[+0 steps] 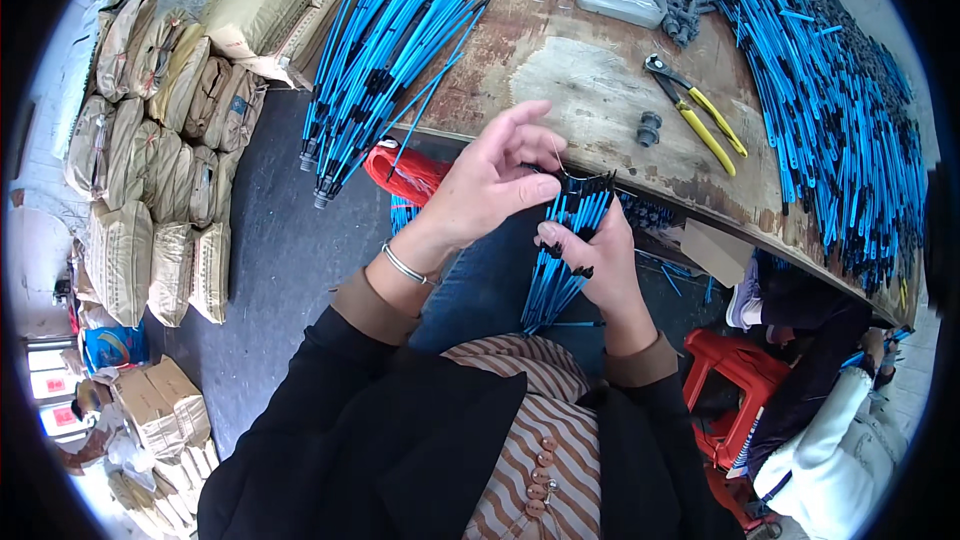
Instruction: The person assembles an umbrella frame by attaching ribs around a central hub by hand, tightening the binding wire with pliers, and fanning the ribs outward.
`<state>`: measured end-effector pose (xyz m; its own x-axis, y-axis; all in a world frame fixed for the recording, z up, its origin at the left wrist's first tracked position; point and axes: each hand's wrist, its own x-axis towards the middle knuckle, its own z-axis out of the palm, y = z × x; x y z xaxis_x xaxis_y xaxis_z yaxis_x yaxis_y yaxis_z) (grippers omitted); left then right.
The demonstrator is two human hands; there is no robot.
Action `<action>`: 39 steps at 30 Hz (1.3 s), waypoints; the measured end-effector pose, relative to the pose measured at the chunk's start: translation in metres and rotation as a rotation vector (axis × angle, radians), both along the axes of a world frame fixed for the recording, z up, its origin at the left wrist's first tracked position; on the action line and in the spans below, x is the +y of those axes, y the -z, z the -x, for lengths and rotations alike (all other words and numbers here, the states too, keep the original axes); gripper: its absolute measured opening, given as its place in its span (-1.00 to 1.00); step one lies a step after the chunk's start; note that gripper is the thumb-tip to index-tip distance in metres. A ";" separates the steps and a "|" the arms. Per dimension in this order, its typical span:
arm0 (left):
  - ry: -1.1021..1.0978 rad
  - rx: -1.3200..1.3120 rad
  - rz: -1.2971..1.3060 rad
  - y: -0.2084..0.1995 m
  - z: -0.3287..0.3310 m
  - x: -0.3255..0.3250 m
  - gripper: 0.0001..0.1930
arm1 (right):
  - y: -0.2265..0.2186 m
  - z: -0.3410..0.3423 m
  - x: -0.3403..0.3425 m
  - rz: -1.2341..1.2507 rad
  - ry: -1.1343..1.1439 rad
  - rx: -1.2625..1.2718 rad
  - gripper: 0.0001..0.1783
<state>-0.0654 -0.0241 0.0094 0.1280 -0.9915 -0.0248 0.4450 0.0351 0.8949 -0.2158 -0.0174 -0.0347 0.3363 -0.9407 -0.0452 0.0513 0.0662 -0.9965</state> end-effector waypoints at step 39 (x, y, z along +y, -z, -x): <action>0.486 -0.585 0.097 0.005 -0.022 -0.008 -0.95 | 0.012 0.019 0.002 -0.025 -0.024 0.013 -0.67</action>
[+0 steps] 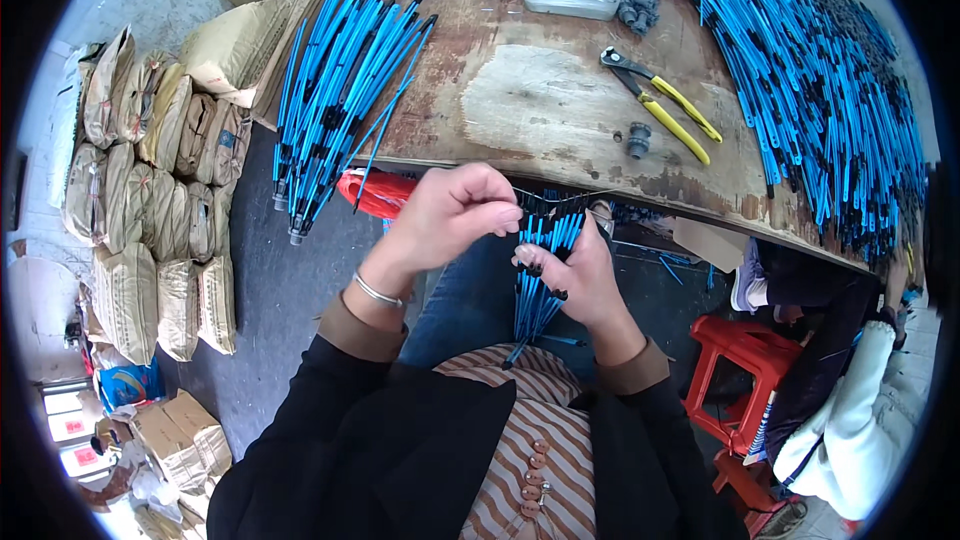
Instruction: The person assembles an umbrella frame by attaching ribs around a central hub by hand, tightening the binding wire with pliers, and fanning the ribs outward.
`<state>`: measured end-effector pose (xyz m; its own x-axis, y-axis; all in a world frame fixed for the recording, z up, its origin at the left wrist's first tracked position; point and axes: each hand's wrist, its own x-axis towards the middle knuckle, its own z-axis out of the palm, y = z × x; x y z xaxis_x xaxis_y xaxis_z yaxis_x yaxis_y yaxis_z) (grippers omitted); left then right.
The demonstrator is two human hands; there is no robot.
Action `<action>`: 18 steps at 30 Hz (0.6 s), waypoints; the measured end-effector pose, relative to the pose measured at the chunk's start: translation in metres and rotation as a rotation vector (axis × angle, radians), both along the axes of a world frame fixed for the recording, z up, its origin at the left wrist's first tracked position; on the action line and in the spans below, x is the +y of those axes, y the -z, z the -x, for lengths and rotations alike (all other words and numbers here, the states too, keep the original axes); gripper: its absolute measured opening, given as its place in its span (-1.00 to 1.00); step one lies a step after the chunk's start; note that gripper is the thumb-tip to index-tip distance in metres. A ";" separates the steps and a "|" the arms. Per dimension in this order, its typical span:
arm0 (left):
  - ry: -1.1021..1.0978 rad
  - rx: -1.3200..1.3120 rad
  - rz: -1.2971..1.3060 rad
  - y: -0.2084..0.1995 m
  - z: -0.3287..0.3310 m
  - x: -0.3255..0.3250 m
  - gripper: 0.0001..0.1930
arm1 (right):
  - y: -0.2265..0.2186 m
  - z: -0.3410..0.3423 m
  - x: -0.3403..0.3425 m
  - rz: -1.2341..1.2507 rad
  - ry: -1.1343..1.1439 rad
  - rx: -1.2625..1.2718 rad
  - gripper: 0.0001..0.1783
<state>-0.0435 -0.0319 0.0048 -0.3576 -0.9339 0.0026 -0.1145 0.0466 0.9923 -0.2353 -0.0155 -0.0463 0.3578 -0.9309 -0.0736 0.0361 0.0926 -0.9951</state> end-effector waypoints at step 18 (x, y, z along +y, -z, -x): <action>0.047 0.141 0.089 -0.005 0.045 -0.074 -0.73 | 0.000 0.024 0.001 0.027 0.019 -0.035 -0.65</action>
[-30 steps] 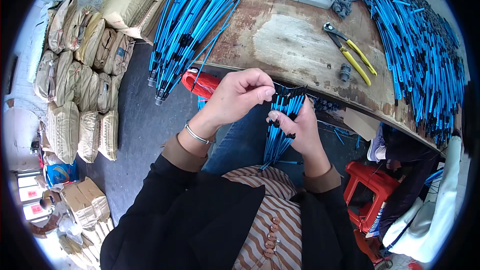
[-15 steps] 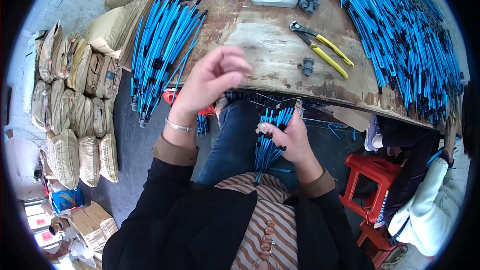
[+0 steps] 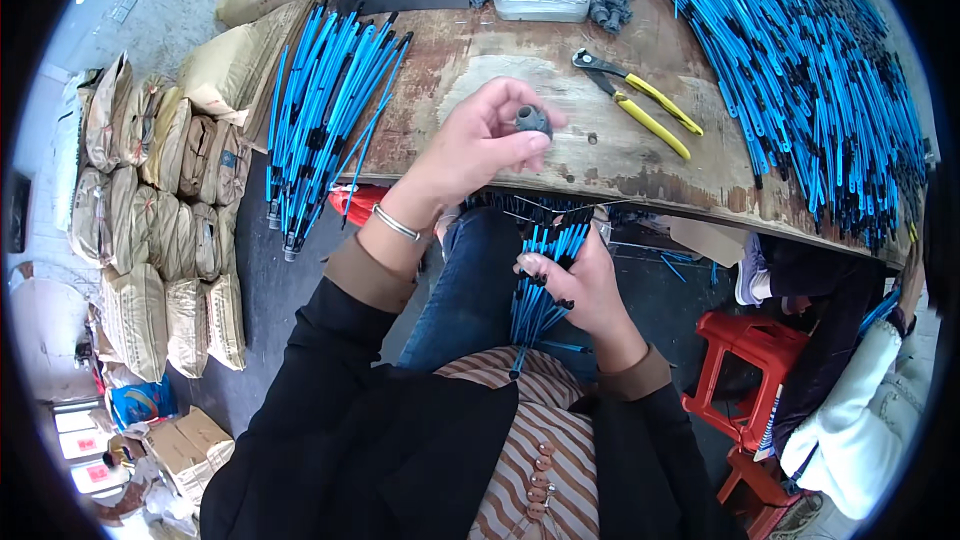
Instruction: The person assembles an umbrella frame by attaching ribs around a central hub by hand, tightening the binding wire with pliers, and fanning the ribs outward.
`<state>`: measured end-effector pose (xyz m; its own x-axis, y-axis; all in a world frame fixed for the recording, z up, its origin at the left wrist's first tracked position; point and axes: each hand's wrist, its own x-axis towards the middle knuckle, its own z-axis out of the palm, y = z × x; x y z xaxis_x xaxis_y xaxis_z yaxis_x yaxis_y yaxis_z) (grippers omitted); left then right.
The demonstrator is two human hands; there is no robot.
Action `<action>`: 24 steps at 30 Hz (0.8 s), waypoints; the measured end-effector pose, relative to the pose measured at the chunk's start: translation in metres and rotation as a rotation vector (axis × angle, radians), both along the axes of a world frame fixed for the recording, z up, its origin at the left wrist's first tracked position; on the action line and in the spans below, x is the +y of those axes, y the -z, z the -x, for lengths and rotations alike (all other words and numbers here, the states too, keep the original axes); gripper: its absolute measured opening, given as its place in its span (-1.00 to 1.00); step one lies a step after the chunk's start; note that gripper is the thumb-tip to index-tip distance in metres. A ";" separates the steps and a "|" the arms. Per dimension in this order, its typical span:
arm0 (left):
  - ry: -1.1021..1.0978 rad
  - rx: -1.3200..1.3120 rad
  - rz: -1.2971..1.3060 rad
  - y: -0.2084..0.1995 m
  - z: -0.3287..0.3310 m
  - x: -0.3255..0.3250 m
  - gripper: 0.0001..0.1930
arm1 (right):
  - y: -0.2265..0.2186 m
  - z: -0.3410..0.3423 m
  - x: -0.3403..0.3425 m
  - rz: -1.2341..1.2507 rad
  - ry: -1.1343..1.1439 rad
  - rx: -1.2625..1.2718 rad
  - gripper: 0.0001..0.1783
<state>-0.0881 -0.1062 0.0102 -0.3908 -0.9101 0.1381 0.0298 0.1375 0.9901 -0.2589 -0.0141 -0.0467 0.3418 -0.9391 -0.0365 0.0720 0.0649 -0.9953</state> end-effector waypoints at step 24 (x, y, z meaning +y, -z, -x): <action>-0.084 0.395 -0.593 0.015 -0.047 0.062 -0.72 | 0.000 -0.035 0.001 0.025 0.014 0.041 -0.53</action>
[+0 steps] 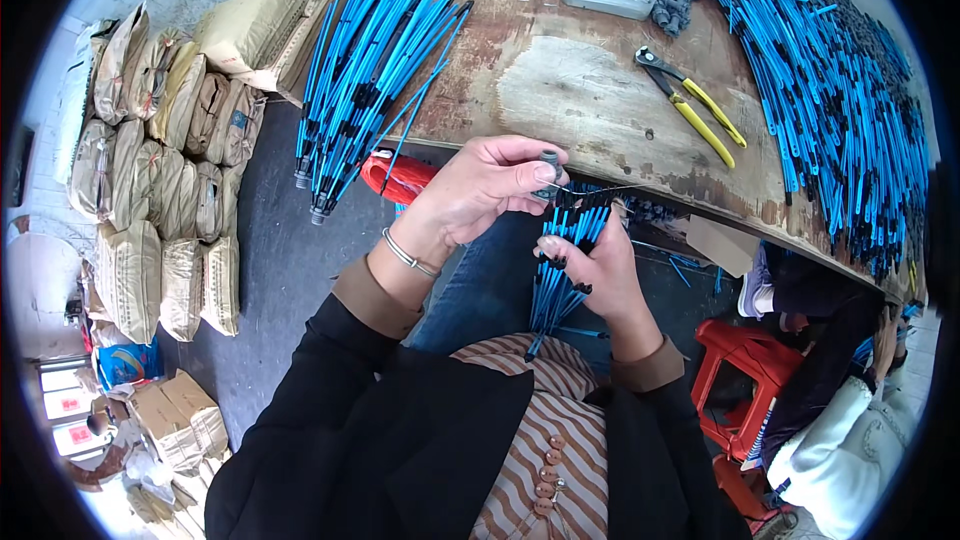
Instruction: The person assembles an umbrella frame by attaching ribs around a central hub by hand, tightening the binding wire with pliers, and fanning the ribs outward.
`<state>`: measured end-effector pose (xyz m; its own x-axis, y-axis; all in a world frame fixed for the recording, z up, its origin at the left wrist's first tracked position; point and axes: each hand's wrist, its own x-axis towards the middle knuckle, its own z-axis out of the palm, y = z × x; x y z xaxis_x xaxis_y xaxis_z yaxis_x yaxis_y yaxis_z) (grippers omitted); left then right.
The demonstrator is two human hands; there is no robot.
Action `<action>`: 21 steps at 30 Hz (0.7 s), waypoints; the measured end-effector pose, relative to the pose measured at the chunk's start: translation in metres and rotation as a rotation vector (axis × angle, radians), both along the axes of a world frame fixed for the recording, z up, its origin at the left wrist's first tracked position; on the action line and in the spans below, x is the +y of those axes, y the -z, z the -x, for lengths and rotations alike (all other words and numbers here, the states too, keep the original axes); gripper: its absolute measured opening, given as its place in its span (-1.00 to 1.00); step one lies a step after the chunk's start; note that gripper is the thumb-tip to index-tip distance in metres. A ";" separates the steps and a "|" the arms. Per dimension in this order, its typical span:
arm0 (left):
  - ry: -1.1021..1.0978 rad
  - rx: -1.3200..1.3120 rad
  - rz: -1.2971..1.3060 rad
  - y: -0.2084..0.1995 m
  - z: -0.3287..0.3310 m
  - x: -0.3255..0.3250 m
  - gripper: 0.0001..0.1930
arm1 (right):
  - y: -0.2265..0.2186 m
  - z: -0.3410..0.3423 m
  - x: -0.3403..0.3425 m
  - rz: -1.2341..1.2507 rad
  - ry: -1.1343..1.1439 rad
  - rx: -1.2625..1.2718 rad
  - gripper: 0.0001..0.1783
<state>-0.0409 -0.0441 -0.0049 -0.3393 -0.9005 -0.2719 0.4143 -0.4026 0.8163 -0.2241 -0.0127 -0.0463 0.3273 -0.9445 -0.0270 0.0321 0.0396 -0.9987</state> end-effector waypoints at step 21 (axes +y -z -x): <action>-0.053 -0.262 0.354 -0.004 0.006 0.019 -0.59 | -0.010 0.004 -0.005 -0.026 -0.042 0.039 -0.64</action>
<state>-0.0469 -0.0250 -0.0009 -0.2508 -0.9679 -0.0141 0.1873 -0.0628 0.9803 -0.2276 -0.0173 -0.0367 0.3644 -0.9290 -0.0644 -0.0089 0.0656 -0.9978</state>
